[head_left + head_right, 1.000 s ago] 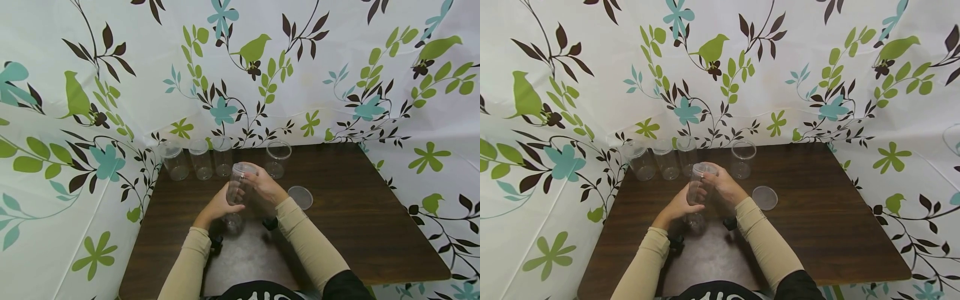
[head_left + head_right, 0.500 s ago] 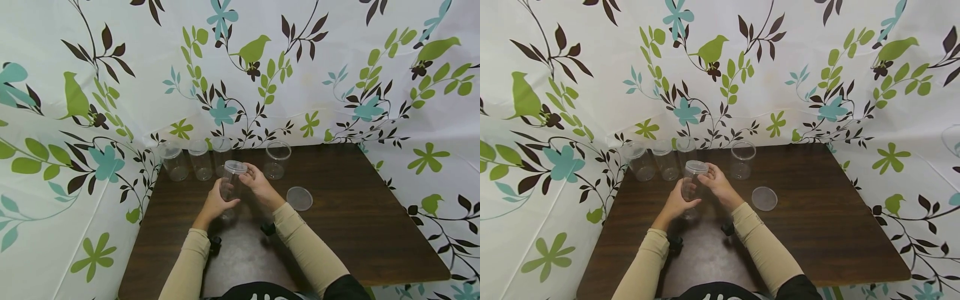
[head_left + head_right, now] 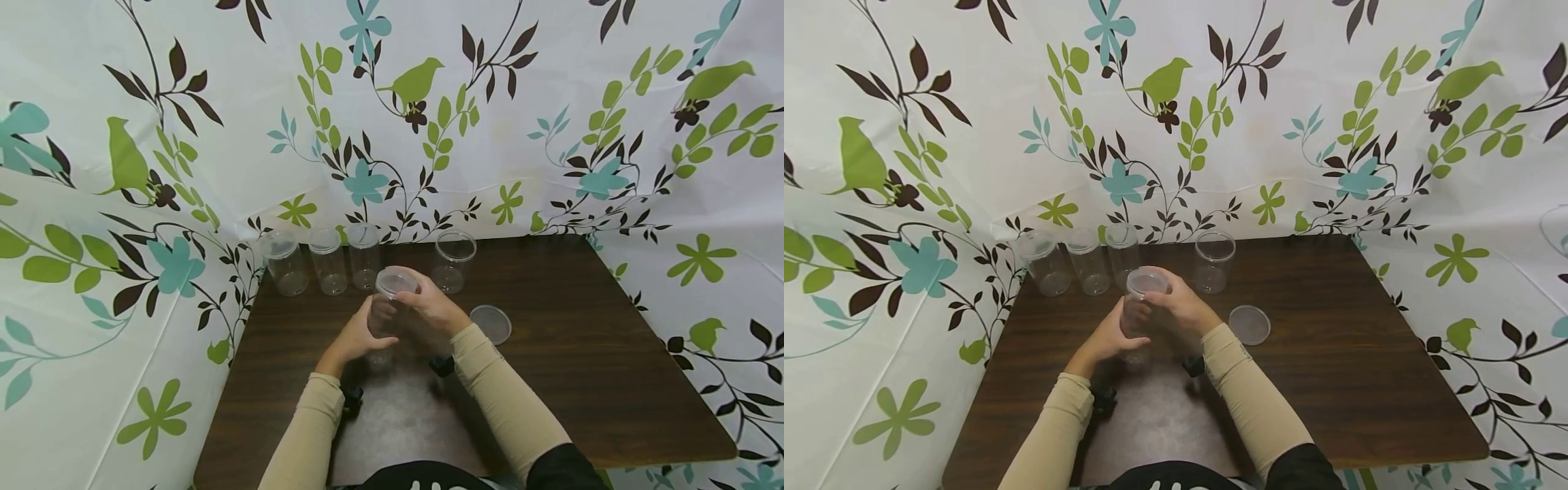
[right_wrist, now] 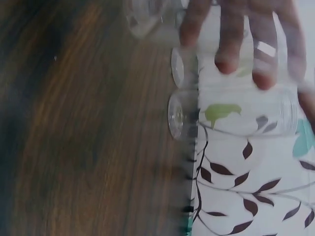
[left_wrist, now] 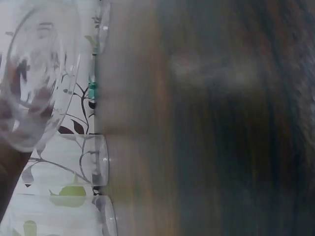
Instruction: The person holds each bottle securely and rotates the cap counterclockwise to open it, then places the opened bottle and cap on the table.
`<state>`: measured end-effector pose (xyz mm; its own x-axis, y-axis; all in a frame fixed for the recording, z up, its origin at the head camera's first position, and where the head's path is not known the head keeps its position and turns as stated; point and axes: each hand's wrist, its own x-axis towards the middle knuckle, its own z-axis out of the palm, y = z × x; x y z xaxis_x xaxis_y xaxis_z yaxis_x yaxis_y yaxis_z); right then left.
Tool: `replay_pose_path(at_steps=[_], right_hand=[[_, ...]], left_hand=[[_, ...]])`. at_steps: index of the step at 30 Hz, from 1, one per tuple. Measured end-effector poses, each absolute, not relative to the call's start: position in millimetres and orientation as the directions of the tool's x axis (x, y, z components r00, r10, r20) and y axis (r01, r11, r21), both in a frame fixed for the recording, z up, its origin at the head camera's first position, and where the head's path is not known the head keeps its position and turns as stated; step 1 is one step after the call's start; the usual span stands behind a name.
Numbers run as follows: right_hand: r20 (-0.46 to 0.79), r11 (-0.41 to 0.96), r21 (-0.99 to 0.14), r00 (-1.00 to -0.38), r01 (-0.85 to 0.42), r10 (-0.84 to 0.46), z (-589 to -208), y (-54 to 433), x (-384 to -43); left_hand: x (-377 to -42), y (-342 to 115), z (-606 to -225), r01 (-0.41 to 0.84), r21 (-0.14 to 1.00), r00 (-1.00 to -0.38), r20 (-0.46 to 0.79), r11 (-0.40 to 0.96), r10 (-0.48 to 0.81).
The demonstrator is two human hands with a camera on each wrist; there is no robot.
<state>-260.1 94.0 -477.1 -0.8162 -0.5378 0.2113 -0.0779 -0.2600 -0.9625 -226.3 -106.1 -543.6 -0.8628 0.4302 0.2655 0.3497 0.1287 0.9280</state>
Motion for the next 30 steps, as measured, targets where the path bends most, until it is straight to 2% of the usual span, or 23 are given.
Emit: replay_pose_path(at_steps=[3,7,12,16,21,26,30], right_hand=[[0.24,-0.304,-0.951,-0.745,-0.052,-0.622,-477,100,-263],[0.263,-0.36,-0.933,-0.717,-0.018,-0.646,-477,104,-264],[0.247,-0.389,-0.921,-0.783,-0.007,-0.57,-482,103,-261],[0.206,-0.336,-0.941,-0.864,-0.046,-0.459,-487,94,-257],[0.18,-0.28,-0.958,-0.897,-0.066,-0.404,-487,84,-252],[0.168,-0.225,-0.97,-0.91,-0.086,-0.378,-482,80,-250],[0.169,-0.177,-0.978,-0.915,-0.109,-0.367,-480,83,-251]], left_hand=[[-226,-106,-544,0.33,0.942,-0.835,0.259,0.066,0.485],[-226,-105,-542,0.309,0.95,-0.838,0.254,0.036,0.482],[-226,-104,-539,0.308,0.95,-0.876,0.264,0.049,0.404],[-225,-107,-532,0.311,0.939,-0.918,0.257,0.147,0.302],[-231,-110,-541,0.28,0.918,-0.951,0.225,0.279,0.213],[-231,-109,-543,0.303,0.902,-0.94,0.23,0.306,0.251],[-230,-106,-543,0.332,0.912,-0.903,0.235,0.24,0.359]])
